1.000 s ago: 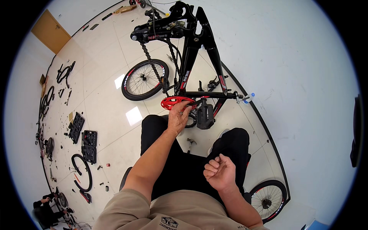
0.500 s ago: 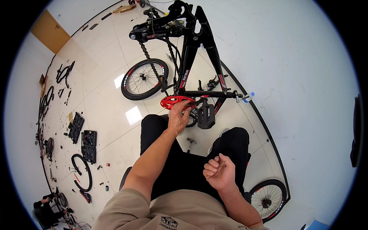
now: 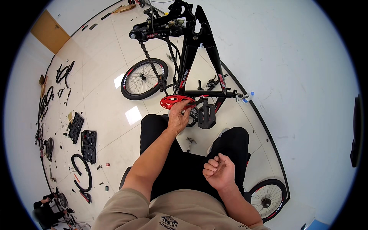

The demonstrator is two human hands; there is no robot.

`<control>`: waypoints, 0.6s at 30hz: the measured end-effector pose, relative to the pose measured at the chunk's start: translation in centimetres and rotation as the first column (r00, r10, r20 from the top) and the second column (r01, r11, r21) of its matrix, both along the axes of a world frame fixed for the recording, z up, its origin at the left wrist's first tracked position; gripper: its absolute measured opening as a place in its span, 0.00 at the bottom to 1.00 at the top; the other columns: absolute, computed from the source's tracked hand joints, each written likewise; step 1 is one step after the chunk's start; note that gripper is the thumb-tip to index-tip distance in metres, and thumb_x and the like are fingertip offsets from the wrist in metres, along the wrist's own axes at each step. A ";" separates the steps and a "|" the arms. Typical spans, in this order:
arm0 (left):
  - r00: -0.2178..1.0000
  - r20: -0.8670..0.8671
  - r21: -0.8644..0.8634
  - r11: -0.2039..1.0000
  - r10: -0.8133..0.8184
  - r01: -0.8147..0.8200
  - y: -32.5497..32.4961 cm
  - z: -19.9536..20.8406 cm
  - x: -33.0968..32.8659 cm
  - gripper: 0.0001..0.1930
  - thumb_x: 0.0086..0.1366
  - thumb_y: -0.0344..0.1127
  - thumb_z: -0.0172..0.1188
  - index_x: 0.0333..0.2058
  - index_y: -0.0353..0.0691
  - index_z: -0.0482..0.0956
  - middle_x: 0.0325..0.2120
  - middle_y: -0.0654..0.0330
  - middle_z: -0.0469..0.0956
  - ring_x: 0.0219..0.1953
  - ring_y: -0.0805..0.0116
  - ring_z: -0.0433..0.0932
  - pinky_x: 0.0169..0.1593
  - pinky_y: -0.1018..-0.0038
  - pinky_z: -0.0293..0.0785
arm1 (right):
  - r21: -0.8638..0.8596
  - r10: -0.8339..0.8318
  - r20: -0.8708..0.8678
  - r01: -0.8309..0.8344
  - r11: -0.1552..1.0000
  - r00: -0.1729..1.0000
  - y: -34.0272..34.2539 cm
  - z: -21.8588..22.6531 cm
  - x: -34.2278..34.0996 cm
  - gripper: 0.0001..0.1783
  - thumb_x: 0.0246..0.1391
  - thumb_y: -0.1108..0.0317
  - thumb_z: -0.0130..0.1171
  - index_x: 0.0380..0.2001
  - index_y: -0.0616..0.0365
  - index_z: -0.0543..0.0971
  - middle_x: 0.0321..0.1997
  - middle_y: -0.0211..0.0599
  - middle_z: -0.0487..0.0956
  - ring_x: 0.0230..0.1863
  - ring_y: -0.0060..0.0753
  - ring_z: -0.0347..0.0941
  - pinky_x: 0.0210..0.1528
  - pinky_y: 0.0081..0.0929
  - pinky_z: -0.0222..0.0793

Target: The person attaches a bicycle pedal to the crank arm of a partially disassembled bicycle. They thread the pedal onto the crank, tighten it by hand, and then use a pedal wrench to secure it fully.

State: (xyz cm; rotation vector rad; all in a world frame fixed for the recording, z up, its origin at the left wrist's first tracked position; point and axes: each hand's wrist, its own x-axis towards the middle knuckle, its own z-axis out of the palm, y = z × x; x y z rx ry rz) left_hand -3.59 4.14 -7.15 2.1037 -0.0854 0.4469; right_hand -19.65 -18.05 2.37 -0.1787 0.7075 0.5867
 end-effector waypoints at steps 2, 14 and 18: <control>1.000 -0.004 -0.024 1.000 -0.014 0.014 -0.1 0.1 0.0 0.18 0.60 0.25 0.64 0.50 0.39 0.81 0.43 0.52 0.82 0.49 0.51 0.78 0.57 0.61 0.71 | 0.000 -0.001 -0.001 0.001 1.000 1.000 0.0 0.0 0.0 0.13 0.62 0.59 0.56 0.24 0.51 0.74 0.21 0.26 0.64 0.23 0.26 0.57 0.27 0.25 0.56; 0.998 0.046 0.054 0.998 -0.041 0.039 0.2 -0.2 0.1 0.18 0.60 0.25 0.66 0.51 0.38 0.82 0.44 0.51 0.83 0.48 0.52 0.80 0.56 0.63 0.74 | 0.009 -0.001 0.004 0.001 1.000 1.000 0.0 0.0 0.0 0.13 0.62 0.60 0.56 0.24 0.51 0.74 0.20 0.26 0.64 0.23 0.26 0.58 0.27 0.26 0.56; 0.998 0.036 0.052 0.998 -0.042 0.040 0.0 0.0 0.1 0.18 0.59 0.26 0.66 0.50 0.38 0.82 0.44 0.51 0.83 0.48 0.52 0.79 0.57 0.63 0.73 | 0.011 0.000 0.001 0.000 1.000 1.000 -0.1 0.0 0.0 0.13 0.62 0.60 0.56 0.24 0.51 0.74 0.20 0.26 0.64 0.23 0.26 0.58 0.27 0.26 0.56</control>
